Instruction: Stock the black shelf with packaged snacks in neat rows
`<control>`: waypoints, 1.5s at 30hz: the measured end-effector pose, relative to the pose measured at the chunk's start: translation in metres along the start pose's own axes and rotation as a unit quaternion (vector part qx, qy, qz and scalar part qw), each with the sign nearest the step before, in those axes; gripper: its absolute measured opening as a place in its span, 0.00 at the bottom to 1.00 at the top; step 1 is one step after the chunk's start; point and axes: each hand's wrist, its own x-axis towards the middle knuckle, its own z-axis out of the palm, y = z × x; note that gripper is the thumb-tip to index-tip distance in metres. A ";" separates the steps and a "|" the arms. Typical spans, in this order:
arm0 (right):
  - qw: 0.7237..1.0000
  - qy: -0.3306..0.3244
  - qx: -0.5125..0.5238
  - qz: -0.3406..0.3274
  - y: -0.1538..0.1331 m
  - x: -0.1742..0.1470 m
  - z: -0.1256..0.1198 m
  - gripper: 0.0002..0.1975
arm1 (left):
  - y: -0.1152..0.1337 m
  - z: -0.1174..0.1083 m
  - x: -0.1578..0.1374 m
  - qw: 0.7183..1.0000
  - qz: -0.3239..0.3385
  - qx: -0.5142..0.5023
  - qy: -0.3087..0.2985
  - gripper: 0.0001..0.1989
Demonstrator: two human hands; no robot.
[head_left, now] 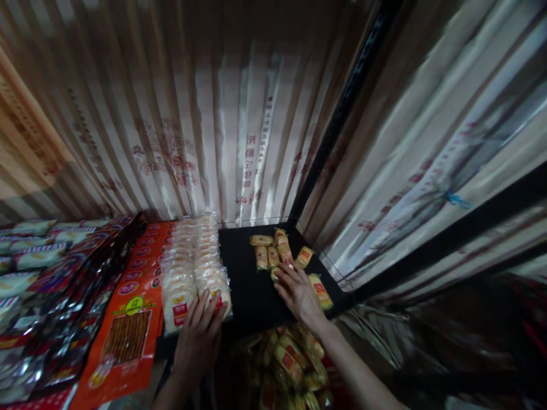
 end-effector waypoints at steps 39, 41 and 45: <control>0.868 -0.067 0.374 0.318 -0.154 0.026 0.119 0.40 | -0.009 -0.018 0.011 0.970 -0.227 0.047 0.068 0.29; 0.864 -0.056 0.386 0.318 -0.153 0.023 0.117 0.38 | -0.009 -0.018 0.010 0.972 -0.223 0.037 0.067 0.29; 0.896 -0.013 0.346 0.278 -0.137 0.015 0.098 0.32 | -0.009 -0.017 0.005 0.975 -0.209 0.022 0.075 0.28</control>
